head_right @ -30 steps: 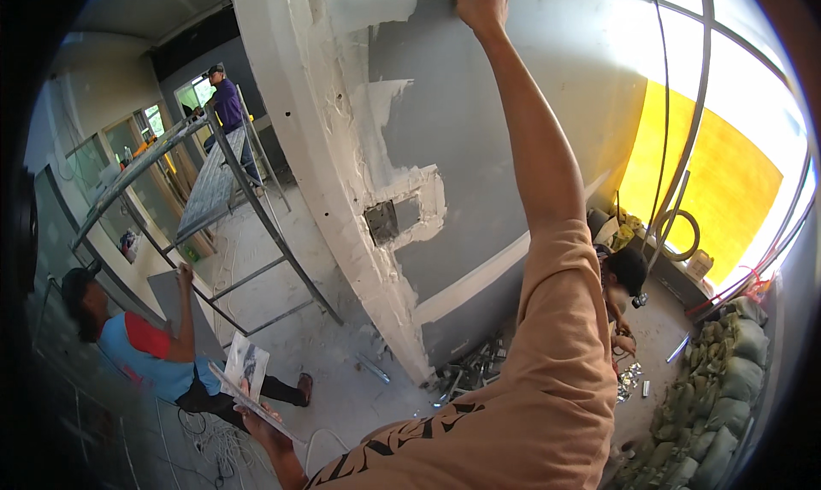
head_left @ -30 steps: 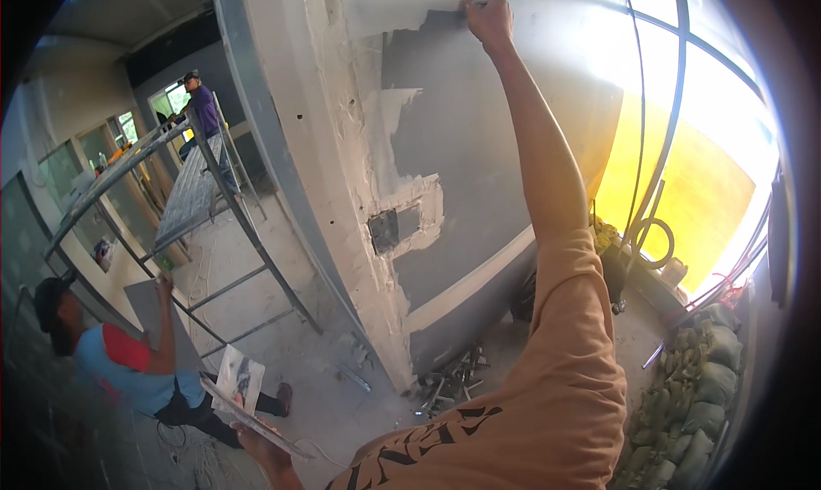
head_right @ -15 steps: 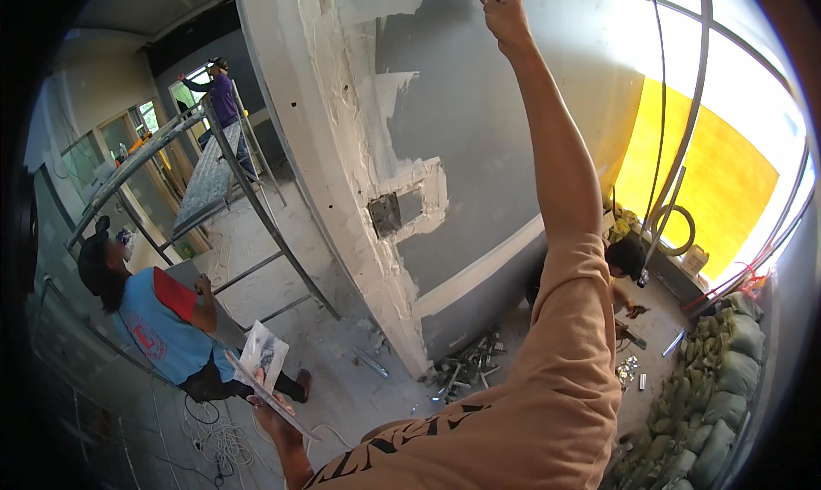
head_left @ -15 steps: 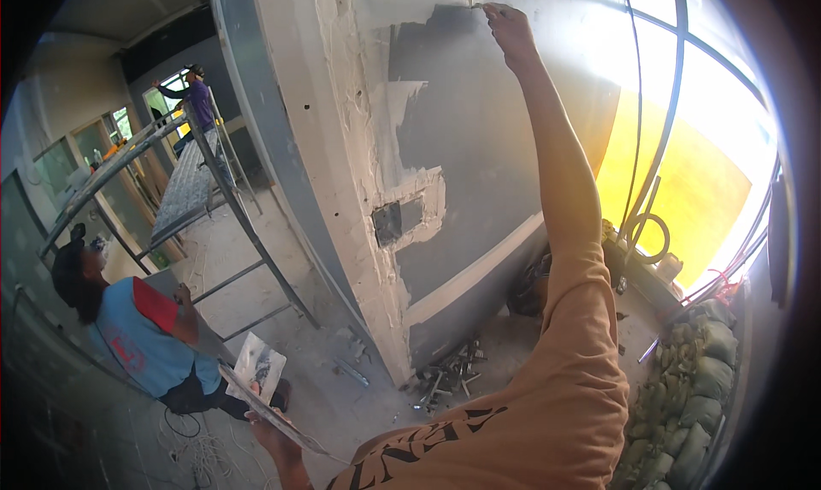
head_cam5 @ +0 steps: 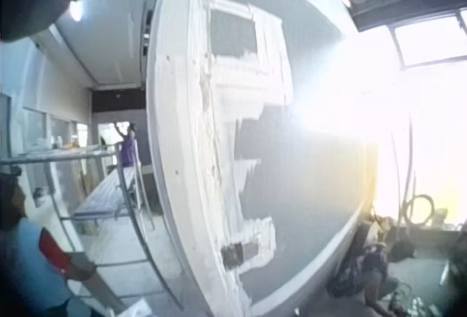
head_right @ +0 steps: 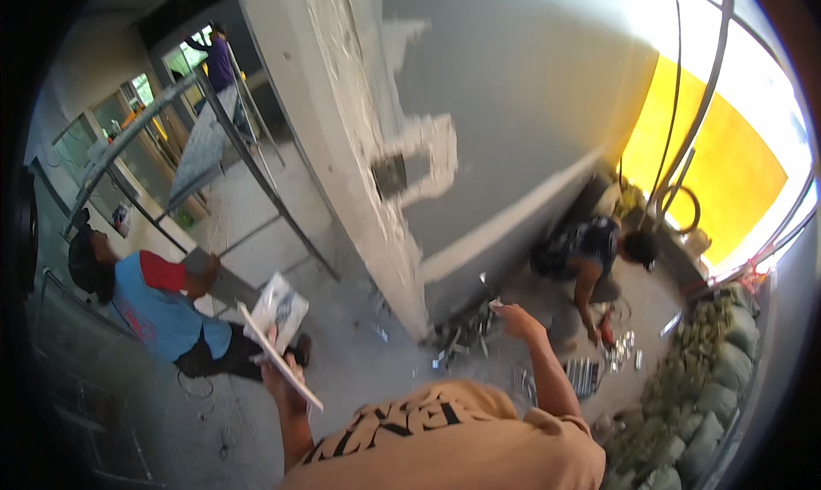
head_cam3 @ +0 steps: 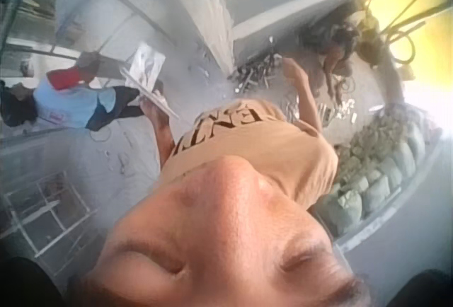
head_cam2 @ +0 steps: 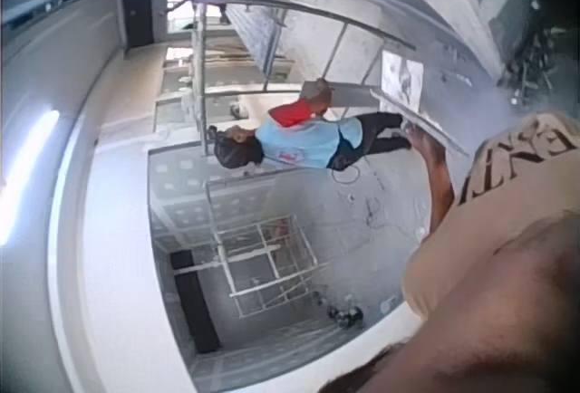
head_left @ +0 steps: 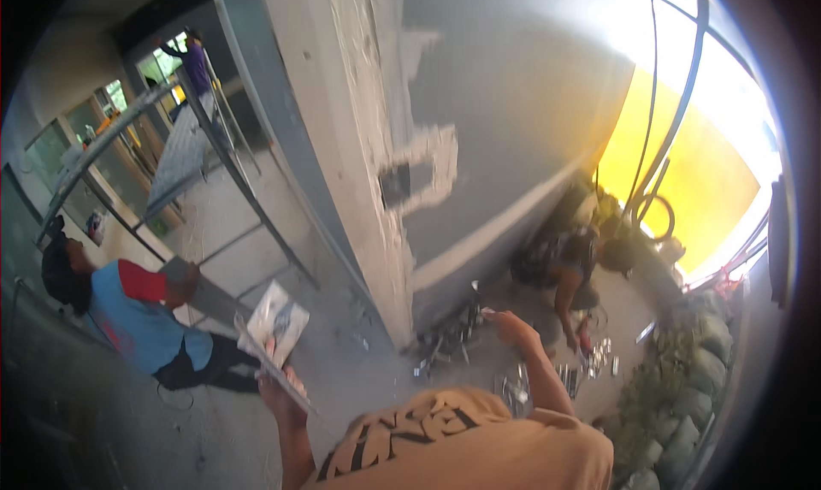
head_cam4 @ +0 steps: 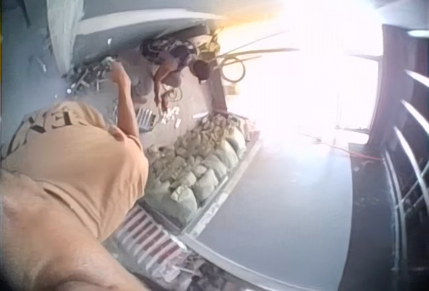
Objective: The person scoops plaster onto a putty knife and applies it along the drywall seams and corners.
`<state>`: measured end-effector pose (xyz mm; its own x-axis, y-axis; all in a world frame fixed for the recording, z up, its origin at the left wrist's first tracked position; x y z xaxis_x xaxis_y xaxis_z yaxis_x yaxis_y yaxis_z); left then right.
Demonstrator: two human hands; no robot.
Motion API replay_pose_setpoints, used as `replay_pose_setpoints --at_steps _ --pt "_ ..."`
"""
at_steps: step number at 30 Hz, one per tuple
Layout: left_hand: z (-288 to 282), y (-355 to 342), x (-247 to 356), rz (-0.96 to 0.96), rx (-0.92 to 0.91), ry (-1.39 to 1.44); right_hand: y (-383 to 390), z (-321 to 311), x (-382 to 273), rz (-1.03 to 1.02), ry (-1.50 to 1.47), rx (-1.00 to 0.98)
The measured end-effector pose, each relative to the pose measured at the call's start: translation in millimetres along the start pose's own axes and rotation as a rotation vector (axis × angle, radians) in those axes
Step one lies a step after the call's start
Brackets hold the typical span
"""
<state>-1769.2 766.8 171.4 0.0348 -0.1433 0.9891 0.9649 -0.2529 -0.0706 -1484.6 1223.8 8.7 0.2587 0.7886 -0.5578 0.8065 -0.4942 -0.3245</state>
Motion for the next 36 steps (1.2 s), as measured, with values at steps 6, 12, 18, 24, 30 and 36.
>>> replay_pose_setpoints --at_steps 6,12,18,24,30,36 --pt "71.8 -21.9 -1.8 -0.307 -0.287 0.46 -30.8 1.5 -12.2 0.347 -0.484 0.099" --pt "116.1 -4.7 -6.6 -0.218 -0.411 0.284 -45.7 -18.3 -74.4 0.381 -0.822 0.109" --pt "176.4 -9.2 -9.6 -0.4 -0.467 0.165 -76.9 13.7 -226.9 0.274 -1.635 -0.055" --pt "136.5 13.3 -27.4 -0.376 -0.387 0.064 -73.0 31.0 -268.5 0.517 -2.057 0.132" --pt "124.6 22.8 22.2 -0.301 -0.485 0.04 -99.7 10.8 -262.2 0.451 -2.092 0.194" --pt "63.0 15.8 54.4 -0.19 -0.461 0.432 -113.6 -112.5 -269.7 0.348 -1.744 0.457"
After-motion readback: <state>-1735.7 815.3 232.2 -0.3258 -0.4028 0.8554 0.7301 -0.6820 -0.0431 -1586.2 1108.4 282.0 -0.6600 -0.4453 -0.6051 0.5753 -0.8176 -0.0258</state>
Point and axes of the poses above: each hand's wrist, its own y-axis away from the middle knuckle, its own z-axis out of the palm, x = y × z, the point moved 6 cm from there along -y, towards the middle knuckle, and after that the axes turned 8 degrees about x, right-handed, at the moved point
